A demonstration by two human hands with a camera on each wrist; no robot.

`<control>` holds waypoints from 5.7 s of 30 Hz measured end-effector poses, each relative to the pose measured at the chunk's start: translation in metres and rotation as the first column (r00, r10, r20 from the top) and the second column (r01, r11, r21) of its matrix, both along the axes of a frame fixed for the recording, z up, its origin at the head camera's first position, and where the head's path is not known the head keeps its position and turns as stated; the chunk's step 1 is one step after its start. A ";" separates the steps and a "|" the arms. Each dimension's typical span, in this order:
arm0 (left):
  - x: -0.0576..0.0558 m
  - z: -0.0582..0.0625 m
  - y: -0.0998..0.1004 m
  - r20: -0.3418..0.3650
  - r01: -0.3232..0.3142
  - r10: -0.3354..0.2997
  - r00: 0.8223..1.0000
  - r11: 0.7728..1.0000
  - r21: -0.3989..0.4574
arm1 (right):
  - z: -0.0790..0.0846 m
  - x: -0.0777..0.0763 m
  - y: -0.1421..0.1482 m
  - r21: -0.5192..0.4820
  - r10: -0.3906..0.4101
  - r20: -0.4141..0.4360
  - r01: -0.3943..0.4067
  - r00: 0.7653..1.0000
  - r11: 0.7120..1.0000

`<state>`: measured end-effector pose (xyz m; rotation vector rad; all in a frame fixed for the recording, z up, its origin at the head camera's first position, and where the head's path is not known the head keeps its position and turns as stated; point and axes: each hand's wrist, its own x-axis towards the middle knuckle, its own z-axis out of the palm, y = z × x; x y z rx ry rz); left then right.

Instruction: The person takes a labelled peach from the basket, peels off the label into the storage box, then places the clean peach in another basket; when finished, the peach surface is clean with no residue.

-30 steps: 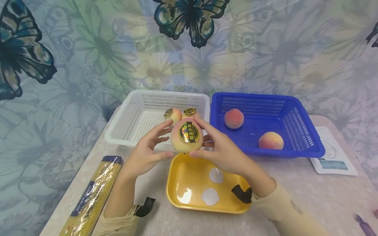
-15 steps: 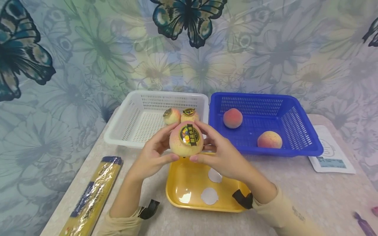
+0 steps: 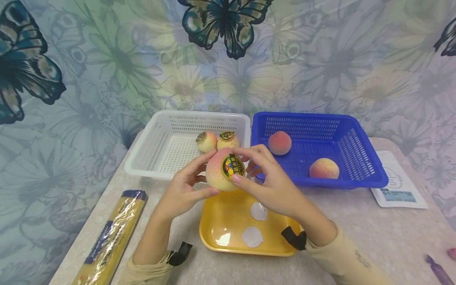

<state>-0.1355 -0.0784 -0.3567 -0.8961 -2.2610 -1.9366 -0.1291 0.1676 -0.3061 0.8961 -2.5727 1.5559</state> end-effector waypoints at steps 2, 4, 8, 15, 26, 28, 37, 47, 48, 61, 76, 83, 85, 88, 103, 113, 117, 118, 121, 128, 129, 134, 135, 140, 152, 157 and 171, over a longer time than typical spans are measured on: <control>0.000 0.000 0.001 -0.001 -0.003 0.003 1.000 1.000 -0.012 | 0.000 -0.001 -0.001 0.002 -0.011 0.003 0.011 1.000 1.000; 0.001 0.001 0.001 0.002 -0.006 0.006 1.000 1.000 -0.022 | -0.001 -0.002 -0.001 -0.009 -0.012 0.008 0.012 1.000 1.000; 0.001 0.001 0.002 0.010 -0.019 0.019 1.000 0.999 -0.038 | -0.003 -0.003 -0.001 -0.063 -0.015 0.022 0.017 1.000 0.998; 0.001 0.000 0.002 0.020 -0.045 0.046 0.999 0.997 -0.066 | -0.002 -0.006 -0.003 -0.142 -0.023 0.053 0.031 0.998 0.989; -0.002 -0.003 0.003 0.093 -0.056 0.060 0.994 0.997 -0.046 | 0.000 -0.005 -0.003 -0.198 -0.062 0.105 0.083 0.992 0.977; -0.002 -0.003 0.003 0.126 -0.050 0.053 0.991 0.998 -0.023 | 0.001 -0.006 -0.004 -0.233 -0.085 0.128 0.114 0.988 0.966; -0.003 -0.004 0.005 0.182 0.025 -0.044 0.982 0.994 0.105 | -0.001 -0.013 -0.006 -0.228 -0.144 -0.021 0.135 0.989 0.964; -0.003 -0.004 0.003 0.175 0.048 -0.076 0.982 0.987 0.156 | -0.003 -0.010 0.000 -0.086 -0.025 -0.043 0.022 0.999 0.996; -0.003 -0.004 0.003 0.175 0.048 -0.075 0.982 0.987 0.155 | -0.003 -0.010 0.000 -0.083 -0.019 -0.043 0.016 0.999 0.996; -0.002 -0.003 0.004 0.190 0.044 -0.068 0.979 0.991 0.129 | -0.006 -0.009 0.000 -0.096 -0.052 0.016 0.053 0.999 0.994; 0.000 -0.002 0.005 0.162 0.039 -0.051 0.985 0.997 0.074 | -0.007 -0.008 0.005 -0.126 -0.021 0.026 0.024 0.999 0.992; 0.000 -0.002 0.007 0.165 0.039 -0.047 0.985 0.998 0.052 | -0.002 -0.007 0.010 -0.185 -0.060 0.152 0.088 0.987 0.979; 0.000 -0.001 0.008 0.164 0.040 -0.048 0.985 0.998 0.050 | 0.000 -0.006 0.010 -0.204 -0.054 0.199 0.095 0.978 0.974; 0.001 -0.001 0.008 0.164 0.041 -0.048 0.985 0.998 0.048 | 0.002 -0.004 0.011 -0.200 -0.046 0.266 0.102 0.963 0.975; -0.002 -0.004 0.005 0.189 0.002 -0.016 0.982 0.997 0.073 | -0.011 0.016 0.050 0.024 -0.126 0.289 0.124 0.949 0.992; -0.005 -0.006 0.000 0.201 -0.026 0.010 0.980 0.997 0.079 | -0.061 0.022 0.070 0.250 0.098 0.276 -0.170 0.956 0.953; -0.005 -0.005 -0.001 0.200 -0.028 0.010 0.980 0.996 0.089 | -0.071 0.024 0.063 0.336 0.133 0.267 -0.221 0.955 0.916; -0.005 -0.006 -0.001 0.199 -0.030 0.012 0.980 0.996 0.088 | -0.073 0.024 0.061 0.364 0.134 0.266 -0.228 0.955 0.903; -0.005 -0.006 -0.001 0.192 -0.034 0.016 0.981 0.995 0.090 | -0.082 0.024 0.057 0.470 0.136 0.214 -0.224 0.967 0.854; -0.006 -0.006 -0.002 0.181 -0.038 0.020 0.983 0.995 0.093 | -0.099 0.027 0.050 0.613 0.173 0.179 -0.247 0.969 0.750; -0.006 -0.006 -0.002 0.184 -0.038 0.021 0.983 0.995 0.093 | -0.100 0.027 0.050 0.625 0.181 0.174 -0.251 0.968 0.739; -0.006 -0.004 -0.003 0.182 -0.043 0.027 0.983 0.996 0.083 | -0.103 0.027 0.047 0.679 0.184 0.138 -0.229 0.973 0.698; -0.006 -0.004 -0.003 0.183 -0.043 0.027 0.983 0.996 0.083 | -0.103 0.027 0.047 0.686 0.184 0.129 -0.222 0.974 0.693; -0.006 -0.005 -0.004 0.177 -0.043 0.027 0.984 0.995 0.086 | -0.105 0.028 0.048 0.696 0.200 0.077 -0.196 0.977 0.691; -0.005 -0.005 -0.001 0.189 -0.036 0.020 0.982 0.996 0.081 | -0.103 0.030 0.051 0.706 0.207 0.023 -0.163 0.978 0.689; -0.004 -0.004 0.000 0.182 -0.038 0.024 0.983 0.997 0.074 | -0.099 0.031 0.056 0.658 0.193 -0.006 -0.141 0.981 0.740; -0.005 -0.005 0.001 0.186 -0.040 0.026 0.982 0.997 0.068 | -0.094 0.035 0.063 0.552 0.180 -0.059 -0.118 0.982 0.825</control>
